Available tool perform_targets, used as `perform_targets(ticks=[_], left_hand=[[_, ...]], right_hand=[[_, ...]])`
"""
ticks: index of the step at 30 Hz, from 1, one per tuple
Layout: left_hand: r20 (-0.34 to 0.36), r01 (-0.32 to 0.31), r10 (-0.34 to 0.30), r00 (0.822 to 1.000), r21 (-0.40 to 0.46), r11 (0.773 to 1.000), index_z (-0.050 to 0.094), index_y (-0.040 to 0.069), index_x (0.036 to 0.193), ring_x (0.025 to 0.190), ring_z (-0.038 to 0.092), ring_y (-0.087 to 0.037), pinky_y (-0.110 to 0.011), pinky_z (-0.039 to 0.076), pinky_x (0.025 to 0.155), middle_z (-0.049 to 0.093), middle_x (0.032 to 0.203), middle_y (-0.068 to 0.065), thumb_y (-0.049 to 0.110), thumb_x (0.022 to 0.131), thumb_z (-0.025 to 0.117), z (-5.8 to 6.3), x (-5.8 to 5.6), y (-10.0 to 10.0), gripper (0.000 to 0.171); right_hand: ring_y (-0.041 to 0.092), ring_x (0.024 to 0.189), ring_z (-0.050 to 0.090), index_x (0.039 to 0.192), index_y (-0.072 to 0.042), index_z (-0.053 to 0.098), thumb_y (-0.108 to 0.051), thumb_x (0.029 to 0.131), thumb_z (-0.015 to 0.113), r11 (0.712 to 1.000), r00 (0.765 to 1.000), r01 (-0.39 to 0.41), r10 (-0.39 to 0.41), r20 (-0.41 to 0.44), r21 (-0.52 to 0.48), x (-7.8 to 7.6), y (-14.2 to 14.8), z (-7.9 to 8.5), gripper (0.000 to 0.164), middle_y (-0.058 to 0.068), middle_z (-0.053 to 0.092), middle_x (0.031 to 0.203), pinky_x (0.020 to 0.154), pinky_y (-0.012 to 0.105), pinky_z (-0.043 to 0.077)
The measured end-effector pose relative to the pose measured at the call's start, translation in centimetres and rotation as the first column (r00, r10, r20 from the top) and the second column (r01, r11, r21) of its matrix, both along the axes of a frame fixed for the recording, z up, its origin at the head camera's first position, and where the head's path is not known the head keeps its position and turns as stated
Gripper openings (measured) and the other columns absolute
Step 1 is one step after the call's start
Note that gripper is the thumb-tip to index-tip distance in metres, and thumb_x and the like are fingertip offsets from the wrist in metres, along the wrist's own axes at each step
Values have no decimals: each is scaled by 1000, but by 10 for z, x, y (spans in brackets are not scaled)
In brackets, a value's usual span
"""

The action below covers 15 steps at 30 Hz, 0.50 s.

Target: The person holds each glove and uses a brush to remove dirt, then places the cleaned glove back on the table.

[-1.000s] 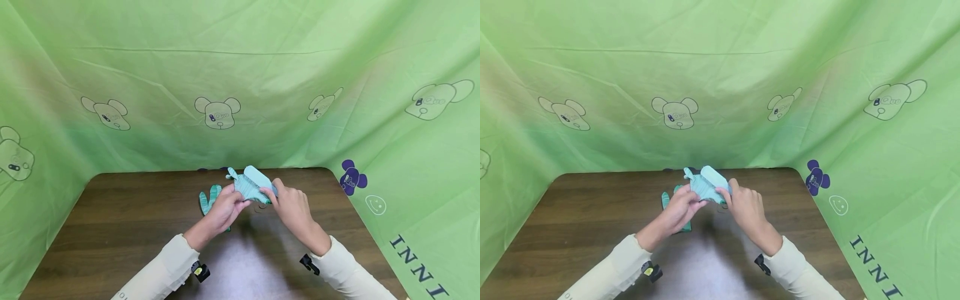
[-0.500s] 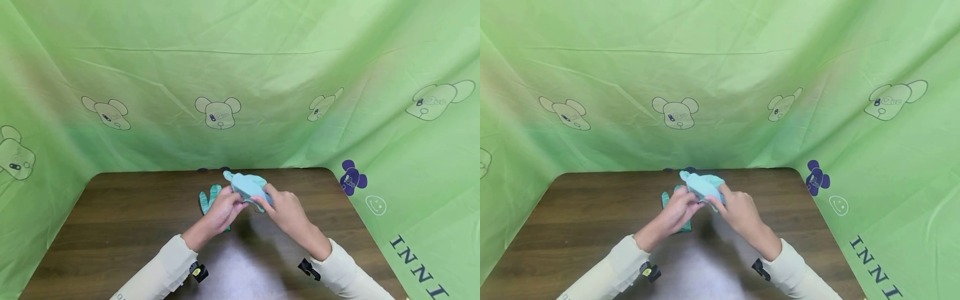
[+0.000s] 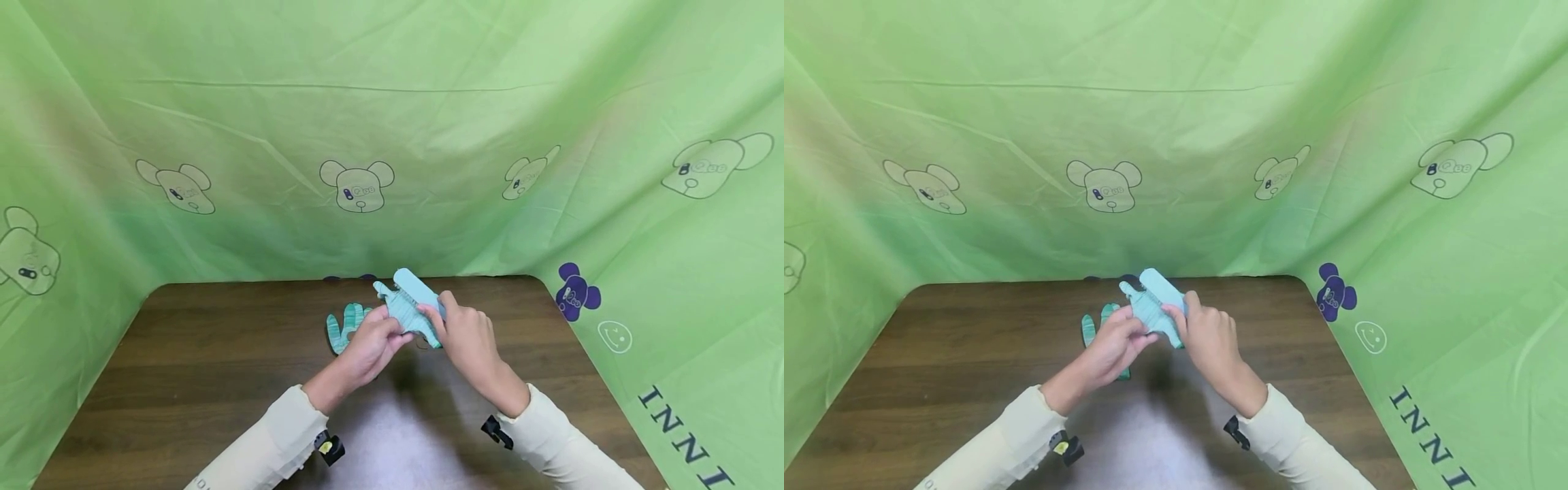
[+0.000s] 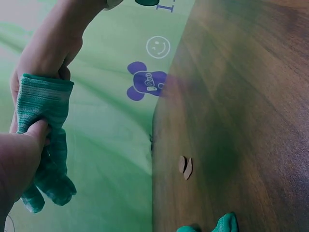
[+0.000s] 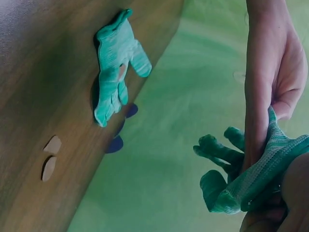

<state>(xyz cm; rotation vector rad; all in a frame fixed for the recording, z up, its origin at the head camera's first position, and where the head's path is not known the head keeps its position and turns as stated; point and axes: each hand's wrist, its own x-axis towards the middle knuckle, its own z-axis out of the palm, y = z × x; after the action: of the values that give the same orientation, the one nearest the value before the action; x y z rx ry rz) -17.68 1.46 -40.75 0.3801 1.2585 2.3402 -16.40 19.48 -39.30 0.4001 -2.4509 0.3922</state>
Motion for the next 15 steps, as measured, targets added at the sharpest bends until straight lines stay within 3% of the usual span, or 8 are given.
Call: perform_targets(ticks=[4, 7, 12, 15], left_hand=[[10, -17, 17, 1000, -9, 1000, 25, -14, 150, 150, 32, -33, -48, 32, 123, 30, 162, -27, -12, 90, 28, 0, 0, 0, 61], [26, -28, 29, 999, -16, 999, 26, -14, 148, 148, 35, -31, -49, 31, 124, 32, 158, -27, -12, 89, 28, 0, -1, -1, 59], [2, -20, 20, 1000, 25, 999, 21, -12, 153, 152, 29, -34, -49, 28, 125, 28, 162, -25, -12, 89, 26, -1, -4, -2, 65], [-21, -12, 12, 1000, 16, 1000, 21, -11, 155, 152, 29, -36, -46, 31, 124, 27, 164, -25, -12, 88, 26, -1, -3, -1, 67]], right_hand=[[18, 41, 39, 92, -3, 55, -37, 96, 70, 999, 999, 36, -36, 13, -29, -3, 2, 4, 37, -1, 39, 49, 36, 32, 33], [19, 43, 41, 93, -4, 56, -31, 94, 73, 994, 996, 62, -56, 69, -88, -1, 3, 10, 31, 1, 41, 51, 38, 34, 36], [14, 47, 38, 92, -7, 55, -32, 97, 70, 996, 982, -43, 56, 178, -78, 11, -2, 12, 30, -4, 38, 53, 42, 28, 34], [14, 46, 34, 91, -6, 53, -40, 100, 64, 997, 984, -82, 82, 157, -5, 16, -6, 7, 37, -7, 32, 53, 41, 27, 30]])
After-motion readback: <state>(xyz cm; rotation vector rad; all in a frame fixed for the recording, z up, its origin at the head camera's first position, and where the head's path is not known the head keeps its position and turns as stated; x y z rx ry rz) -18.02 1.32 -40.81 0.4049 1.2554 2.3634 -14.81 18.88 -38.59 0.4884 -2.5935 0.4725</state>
